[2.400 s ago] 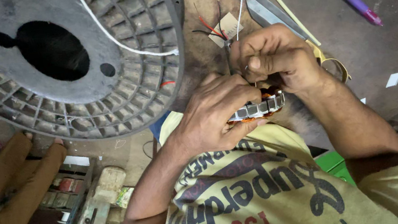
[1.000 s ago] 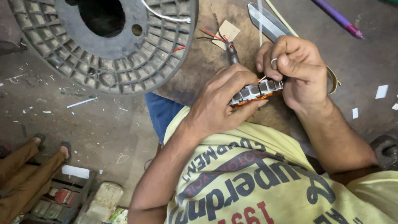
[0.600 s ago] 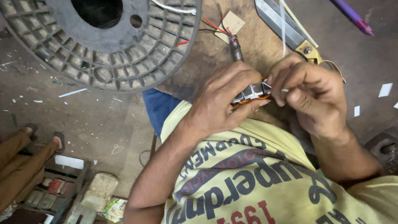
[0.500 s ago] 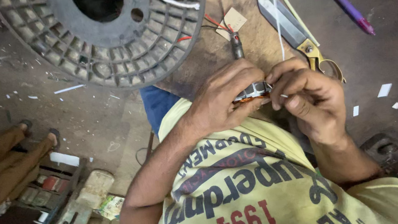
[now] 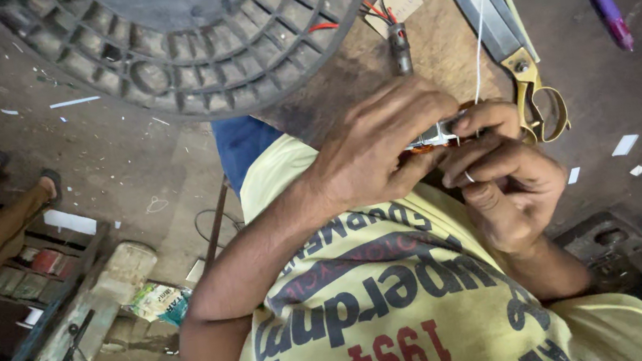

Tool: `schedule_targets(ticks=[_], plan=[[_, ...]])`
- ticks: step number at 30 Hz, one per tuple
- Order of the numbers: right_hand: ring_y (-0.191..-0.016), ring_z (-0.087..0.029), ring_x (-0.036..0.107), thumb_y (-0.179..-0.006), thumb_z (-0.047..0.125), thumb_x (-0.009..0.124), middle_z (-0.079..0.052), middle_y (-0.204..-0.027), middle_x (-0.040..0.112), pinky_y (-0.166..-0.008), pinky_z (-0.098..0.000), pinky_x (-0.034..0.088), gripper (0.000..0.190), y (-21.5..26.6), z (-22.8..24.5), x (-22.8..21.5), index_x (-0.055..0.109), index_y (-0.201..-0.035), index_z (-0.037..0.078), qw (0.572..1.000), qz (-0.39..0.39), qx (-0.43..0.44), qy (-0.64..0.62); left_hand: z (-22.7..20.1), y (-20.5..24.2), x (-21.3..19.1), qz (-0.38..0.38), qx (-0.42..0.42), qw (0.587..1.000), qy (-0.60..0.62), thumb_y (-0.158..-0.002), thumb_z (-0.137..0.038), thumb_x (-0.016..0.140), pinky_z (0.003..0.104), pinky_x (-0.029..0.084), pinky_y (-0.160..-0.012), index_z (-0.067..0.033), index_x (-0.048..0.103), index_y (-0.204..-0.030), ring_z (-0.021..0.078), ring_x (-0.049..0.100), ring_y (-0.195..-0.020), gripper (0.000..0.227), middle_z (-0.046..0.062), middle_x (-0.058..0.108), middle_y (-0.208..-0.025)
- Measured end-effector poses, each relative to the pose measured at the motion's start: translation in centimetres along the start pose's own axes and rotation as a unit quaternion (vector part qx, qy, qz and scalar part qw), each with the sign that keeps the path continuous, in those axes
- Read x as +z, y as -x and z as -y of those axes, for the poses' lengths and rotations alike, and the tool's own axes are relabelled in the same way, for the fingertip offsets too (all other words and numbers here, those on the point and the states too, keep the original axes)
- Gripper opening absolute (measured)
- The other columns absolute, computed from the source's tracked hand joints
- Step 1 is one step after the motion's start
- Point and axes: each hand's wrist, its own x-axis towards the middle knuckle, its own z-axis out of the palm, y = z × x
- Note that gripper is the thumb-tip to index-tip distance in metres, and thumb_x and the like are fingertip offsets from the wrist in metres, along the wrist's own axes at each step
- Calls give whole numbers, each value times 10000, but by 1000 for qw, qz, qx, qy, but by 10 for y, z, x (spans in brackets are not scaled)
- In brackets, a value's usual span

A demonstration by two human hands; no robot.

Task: The person winds white thread around a small electrical coil held in both hands. The person repeatedly wraps the thread around the coil's slots, adjusting the coil's orientation as needed. The person continues this winding process throughout the clip.

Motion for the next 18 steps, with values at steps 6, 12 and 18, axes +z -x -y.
schedule_targets(ticks=[6, 12, 18], plan=[[-1067, -235, 554, -990, 270, 744, -137, -838, 689, -959, -377, 409, 299, 8, -13, -3, 607, -864, 35, 999, -21, -9, -36, -1, 1, 1, -27, -5, 999, 21, -851, -51, 786, 411, 544, -1018, -27, 588, -1256, 323, 654, -1203, 452, 118, 641, -1239], [-1040, -222, 568, -980, 293, 739, -111, -802, 689, -1000, -395, 424, 306, 7, -23, -8, 600, -846, 56, 999, -4, -24, -43, 2, 4, 1, -14, -18, 999, 27, -884, -80, 797, 429, 560, -1033, -25, 606, -1231, 319, 665, -1183, 400, 129, 650, -1222], [-975, -212, 594, -954, 280, 745, -103, -731, 668, -1014, -412, 385, 304, 7, -24, -6, 594, -806, 61, 997, -18, -40, -60, 7, 4, 5, -19, -18, 999, 30, -862, -103, 816, 411, 580, -977, -19, 612, -1195, 291, 678, -1127, 399, 124, 644, -1168]])
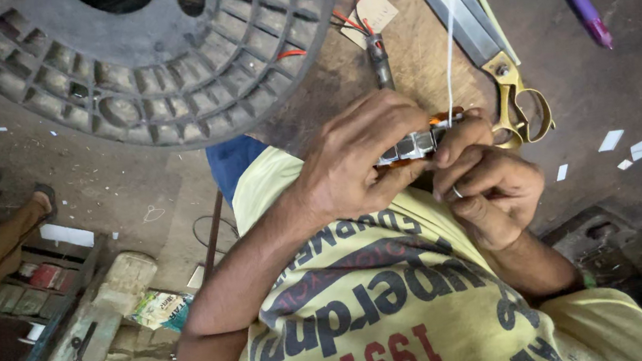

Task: The person winds white thread around a small electrical coil held in both hands. The person repeatedly wraps the thread around the coil's slots, adjusting the coil's orientation as needed. The person continues this winding process throughout the clip.

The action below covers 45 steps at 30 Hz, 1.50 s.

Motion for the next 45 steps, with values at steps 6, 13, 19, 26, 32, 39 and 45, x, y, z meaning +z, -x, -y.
schedule_targets(ticks=[6, 13, 19, 26, 32, 39, 45], plan=[[-983, -209, 597, -961, 286, 733, -115, -743, 685, -1021, -401, 382, 297, 3, 2, -3, 574, -827, 75, 999, 10, 14, 52, 4, 6, -2, -14, -29, 999, 25, -856, -104, 832, 387, 578, -915, -42, 592, -1165, 291, 679, -1098, 396, 112, 636, -1141], [-1035, -207, 613, -944, 227, 707, -71, -719, 700, -1186, -436, 240, 224, 6, -3, -10, 587, -810, 93, 998, 21, 0, 61, 3, 3, -3, -17, -19, 1000, 5, -808, -144, 865, 421, 552, -963, -58, 584, -1158, 307, 669, -1080, 457, 123, 637, -1159], [-1036, -200, 634, -893, 208, 698, -55, -739, 707, -1254, -485, 204, 177, 10, -4, -12, 589, -802, 103, 999, 19, -12, 42, 12, 14, 3, -4, -6, 998, 57, -881, -124, 858, 406, 539, -976, -17, 585, -1237, 303, 628, -1122, 462, 139, 594, -1211], [-1062, -218, 622, -887, 171, 679, -59, -775, 729, -1261, -500, 198, 144, 2, -9, -13, 588, -801, 101, 998, 30, -18, 44, 16, 25, 27, -39, -20, 982, 184, -909, -33, 813, 411, 538, -1009, 10, 583, -1273, 334, 607, -1200, 433, 182, 554, -1282], [-1083, -234, 612, -883, 140, 662, -62, -807, 748, -1266, -512, 193, 119, 9, 4, -12, 587, -800, 99, 997, 59, 9, 55, 18, 21, 14, -24, 33, 995, 93, -921, -58, 806, 386, 572, -989, 22, 637, -1223, 298, 657, -1162, 355, 164, 608, -1255], [-1191, -295, 561, -935, 188, 648, -105, -801, 718, -1127, -484, 387, 193, 3, -6, -1, 601, -812, 47, 998, 27, -35, 36, 7, 8, 8, -48, 20, 998, -24, -911, -58, 789, 367, 651, -893, -12, 693, -1160, 262, 743, -1026, 270, 135, 703, -1155], [-953, -217, 595, -996, 248, 713, -244, -1046, 642, -973, -378, 429, 298, 2, 0, -6, 590, -874, 7, 994, -15, 70, -82, -3, 8, -1, -42, 15, 999, -5, -867, -54, 820, 376, 608, -915, 1, 689, -1195, 288, 730, -1053, 357, 141, 702, -1168]])
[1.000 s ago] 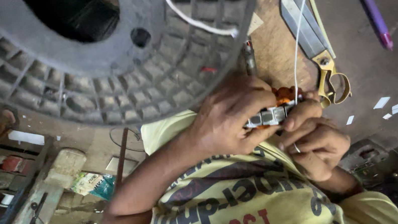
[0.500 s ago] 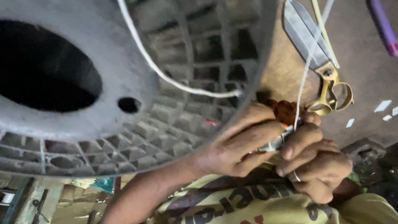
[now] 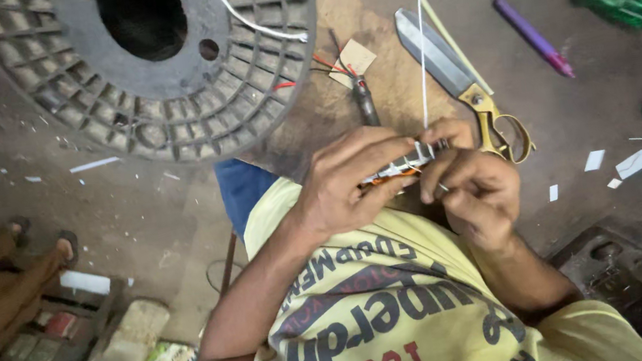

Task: The person winds white thread around a small electrical coil held in both hands. The person repeatedly wraps the thread around the coil's slots, adjusting the coil's orientation as needed. The person continues this winding process throughout the clip.

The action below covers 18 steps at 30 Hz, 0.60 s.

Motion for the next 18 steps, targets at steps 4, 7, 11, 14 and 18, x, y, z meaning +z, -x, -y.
schedule_targets(ticks=[4, 7, 11, 14, 18], plan=[[-874, -212, 591, -964, 283, 732, -270, -1133, 582, -904, -364, 437, 327, -12, 7, -3, 595, -857, 6, 1000, 9, 19, 13, -4, -5, -6, 8, 12, 1000, 16, -843, -62, 832, 368, 592, -904, -7, 678, -1186, 289, 729, -1041, 380, 151, 697, -1154], [-923, -207, 539, -1012, 305, 737, -199, -971, 634, -975, -348, 394, 344, -23, 8, -11, 590, -860, 34, 999, 37, 9, -16, -1, -4, -8, 15, 8, 1000, 23, -840, -61, 841, 354, 585, -892, -12, 683, -1182, 280, 733, -1023, 380, 146, 699, -1143], [-955, -222, 513, -1018, 339, 744, -117, -743, 636, -1023, -359, 367, 360, -27, 8, -13, 593, -851, 58, 998, 49, 16, -42, 2, 0, -5, 11, 14, 1000, 25, -850, -58, 841, 351, 578, -911, -6, 683, -1195, 275, 724, -1043, 382, 149, 689, -1164], [-887, -208, 522, -1003, 348, 744, -114, -733, 623, -1038, -365, 364, 356, -30, 10, -9, 590, -859, 61, 998, 43, 22, -49, 2, 0, -5, 10, 17, 999, 29, -863, -61, 840, 349, 580, -918, -4, 679, -1200, 271, 718, -1057, 379, 147, 685, -1174], [-784, -177, 508, -1024, 337, 732, -93, -709, 592, -996, -347, 368, 396, -37, 13, -10, 565, -800, 57, 996, 37, 41, -68, 2, -1, -5, 13, 15, 999, 31, -872, -74, 843, 351, 582, -912, -10, 681, -1192, 263, 721, -1051, 364, 143, 687, -1173]])
